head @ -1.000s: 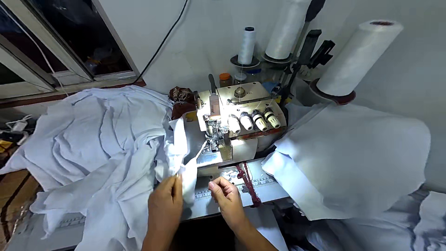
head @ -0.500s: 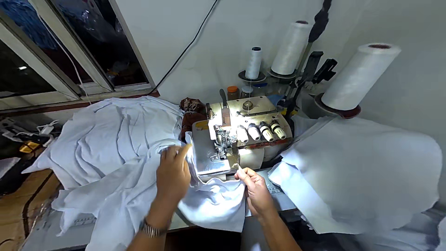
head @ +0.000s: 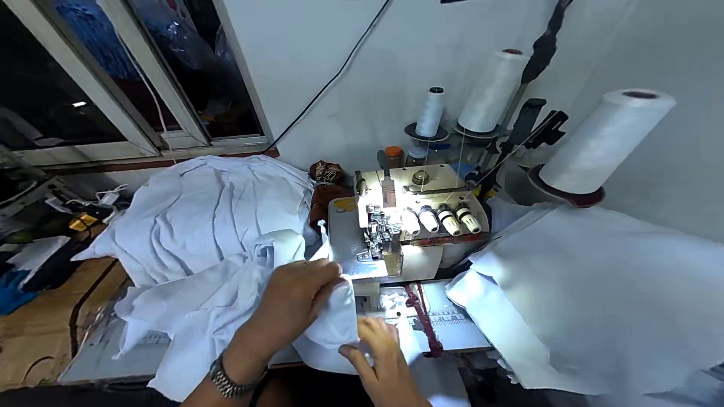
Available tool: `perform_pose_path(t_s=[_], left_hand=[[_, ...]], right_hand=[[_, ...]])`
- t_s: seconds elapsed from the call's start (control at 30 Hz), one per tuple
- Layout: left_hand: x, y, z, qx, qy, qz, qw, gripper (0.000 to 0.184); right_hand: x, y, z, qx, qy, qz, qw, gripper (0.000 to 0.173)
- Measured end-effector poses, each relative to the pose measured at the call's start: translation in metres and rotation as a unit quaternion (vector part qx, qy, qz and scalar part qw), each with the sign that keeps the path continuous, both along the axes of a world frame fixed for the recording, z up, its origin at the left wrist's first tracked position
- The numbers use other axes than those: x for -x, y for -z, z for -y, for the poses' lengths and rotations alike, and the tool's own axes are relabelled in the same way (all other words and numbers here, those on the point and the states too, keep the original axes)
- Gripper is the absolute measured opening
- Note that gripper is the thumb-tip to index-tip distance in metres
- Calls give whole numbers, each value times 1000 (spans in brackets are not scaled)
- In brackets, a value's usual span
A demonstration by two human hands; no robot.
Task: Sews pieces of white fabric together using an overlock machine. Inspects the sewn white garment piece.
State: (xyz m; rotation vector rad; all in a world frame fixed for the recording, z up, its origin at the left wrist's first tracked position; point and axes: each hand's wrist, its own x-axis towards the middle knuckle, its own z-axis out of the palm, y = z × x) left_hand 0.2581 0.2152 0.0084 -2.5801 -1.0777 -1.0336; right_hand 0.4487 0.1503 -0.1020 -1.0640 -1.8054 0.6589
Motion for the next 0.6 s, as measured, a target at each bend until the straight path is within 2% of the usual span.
perform_pose_path(t_s=[0.1,0.13,0.2,0.3,0.37,0.43,0.5,0.6], left_hand=[[23,-38,23,-29,-33,38,998,26],[31,-47,30,-23,-34,52,998,26],[42,-56,40,17,-15,70,997,27],[45,-65,51,34,-31,15,999,30],[55,-92,59,37,-62,27,997,13],[77,-120,67,36,-72,82,993,5],[98,-132,74,87,-9,131,988,12],[123,-134,81,210,71,59,973,23]], right_hand=[[-10,-18,-6,43,-123,-153,980,24],[-21,-37,-9,57,-122,-203,970,21],[-49,-78,-19,34,-35,-251,967,21],[-60,-125,-21,-33,18,-238,971,29],[-51,-140,-13,14,-39,-200,979,24],[-56,-162,-8,41,-109,-152,981,25],[-74,-192,-4,-29,-116,-155,981,26],[-86,-222,0,-96,-98,-205,969,28]])
